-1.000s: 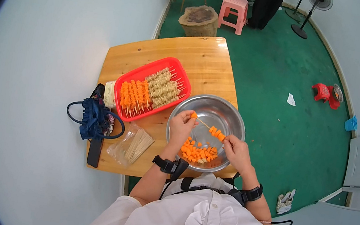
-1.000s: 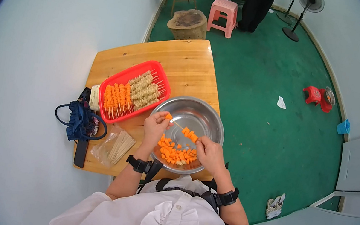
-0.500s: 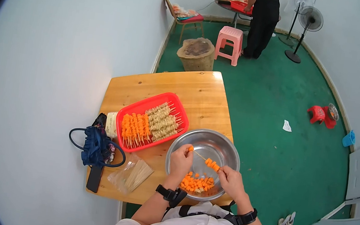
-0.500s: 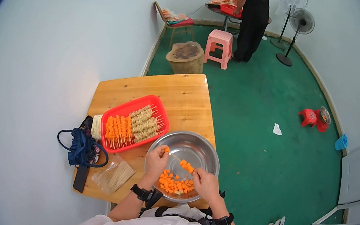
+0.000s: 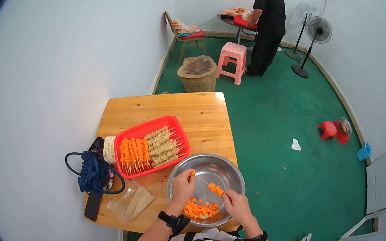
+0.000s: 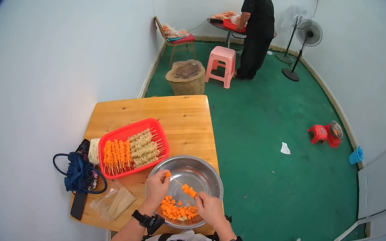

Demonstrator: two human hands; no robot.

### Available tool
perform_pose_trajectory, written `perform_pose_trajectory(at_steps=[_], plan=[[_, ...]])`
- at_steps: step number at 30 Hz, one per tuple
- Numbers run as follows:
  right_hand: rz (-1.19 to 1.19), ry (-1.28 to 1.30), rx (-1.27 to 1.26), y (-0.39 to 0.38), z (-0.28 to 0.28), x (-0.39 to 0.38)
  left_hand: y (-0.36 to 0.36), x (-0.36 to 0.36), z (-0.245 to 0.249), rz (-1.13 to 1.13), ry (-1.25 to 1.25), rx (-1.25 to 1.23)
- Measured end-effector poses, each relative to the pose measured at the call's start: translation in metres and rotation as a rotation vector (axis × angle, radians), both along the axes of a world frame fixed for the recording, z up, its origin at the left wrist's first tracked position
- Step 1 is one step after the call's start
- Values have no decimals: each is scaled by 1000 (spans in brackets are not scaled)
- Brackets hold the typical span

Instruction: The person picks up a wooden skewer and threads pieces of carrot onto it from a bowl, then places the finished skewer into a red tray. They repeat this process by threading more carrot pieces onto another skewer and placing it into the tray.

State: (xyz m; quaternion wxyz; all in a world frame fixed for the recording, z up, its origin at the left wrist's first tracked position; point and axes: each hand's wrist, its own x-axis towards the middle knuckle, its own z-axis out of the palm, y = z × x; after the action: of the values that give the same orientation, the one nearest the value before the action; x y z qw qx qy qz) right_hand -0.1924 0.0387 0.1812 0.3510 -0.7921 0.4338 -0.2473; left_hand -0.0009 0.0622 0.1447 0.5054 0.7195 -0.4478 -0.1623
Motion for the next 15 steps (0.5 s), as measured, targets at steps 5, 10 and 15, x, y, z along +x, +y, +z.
perform_pose_trajectory(at_steps=[5,10,15], plan=[[14,40,-39,-1,1,1,1,1,6,-39,-150,-53],[28,28,-79,0,-2,5,-2,2,5,-47,-238,-82],[27,39,-69,1,-4,5,-1,1,6,-48,-167,-62]])
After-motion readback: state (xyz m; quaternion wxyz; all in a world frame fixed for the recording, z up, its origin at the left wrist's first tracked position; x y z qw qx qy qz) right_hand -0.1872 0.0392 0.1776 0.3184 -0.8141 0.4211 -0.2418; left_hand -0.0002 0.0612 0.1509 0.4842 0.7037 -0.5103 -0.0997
